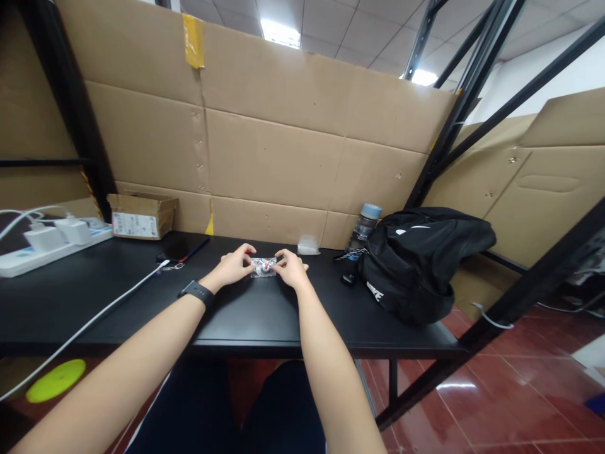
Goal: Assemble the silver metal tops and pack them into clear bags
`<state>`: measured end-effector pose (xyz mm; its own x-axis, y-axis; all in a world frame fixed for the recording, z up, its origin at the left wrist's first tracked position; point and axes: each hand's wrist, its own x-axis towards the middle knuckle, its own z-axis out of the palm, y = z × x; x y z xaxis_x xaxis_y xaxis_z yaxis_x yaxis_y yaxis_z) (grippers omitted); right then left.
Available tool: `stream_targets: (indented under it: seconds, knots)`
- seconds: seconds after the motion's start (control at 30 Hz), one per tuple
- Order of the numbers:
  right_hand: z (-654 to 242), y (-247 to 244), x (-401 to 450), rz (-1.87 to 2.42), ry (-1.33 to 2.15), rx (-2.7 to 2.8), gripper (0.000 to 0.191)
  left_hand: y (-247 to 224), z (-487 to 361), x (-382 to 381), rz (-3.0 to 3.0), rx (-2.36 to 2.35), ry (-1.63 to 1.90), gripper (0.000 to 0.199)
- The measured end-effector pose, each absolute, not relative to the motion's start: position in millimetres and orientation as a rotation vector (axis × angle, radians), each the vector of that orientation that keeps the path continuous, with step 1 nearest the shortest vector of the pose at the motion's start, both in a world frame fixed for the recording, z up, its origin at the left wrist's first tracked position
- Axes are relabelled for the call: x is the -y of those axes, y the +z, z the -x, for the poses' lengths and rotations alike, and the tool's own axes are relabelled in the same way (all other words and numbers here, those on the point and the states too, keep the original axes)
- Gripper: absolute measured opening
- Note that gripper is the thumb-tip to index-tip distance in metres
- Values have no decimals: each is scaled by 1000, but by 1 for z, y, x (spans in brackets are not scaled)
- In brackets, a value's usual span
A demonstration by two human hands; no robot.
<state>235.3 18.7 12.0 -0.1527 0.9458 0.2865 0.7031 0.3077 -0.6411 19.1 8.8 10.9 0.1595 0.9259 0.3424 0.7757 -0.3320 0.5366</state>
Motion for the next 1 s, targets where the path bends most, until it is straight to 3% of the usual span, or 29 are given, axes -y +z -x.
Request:
stream_targets:
  seconds: [0.37, 0.63, 0.83, 1.0]
  knots:
    - [-236, 14, -17, 1439, 527, 1898, 32, 14, -20, -6, -2130, -1675, 911, 40]
    - [-227, 8, -18, 1447, 476, 1990, 24, 12, -16, -6, -2384, -1691, 829, 29]
    - [-235, 7, -24, 1497, 386, 1885, 16, 15, -28, 28, -2570, -1496, 553, 37]
    - [-240, 7, -28, 1480, 402, 1839, 15, -2, -24, 62, -2633, -1596, 560, 39]
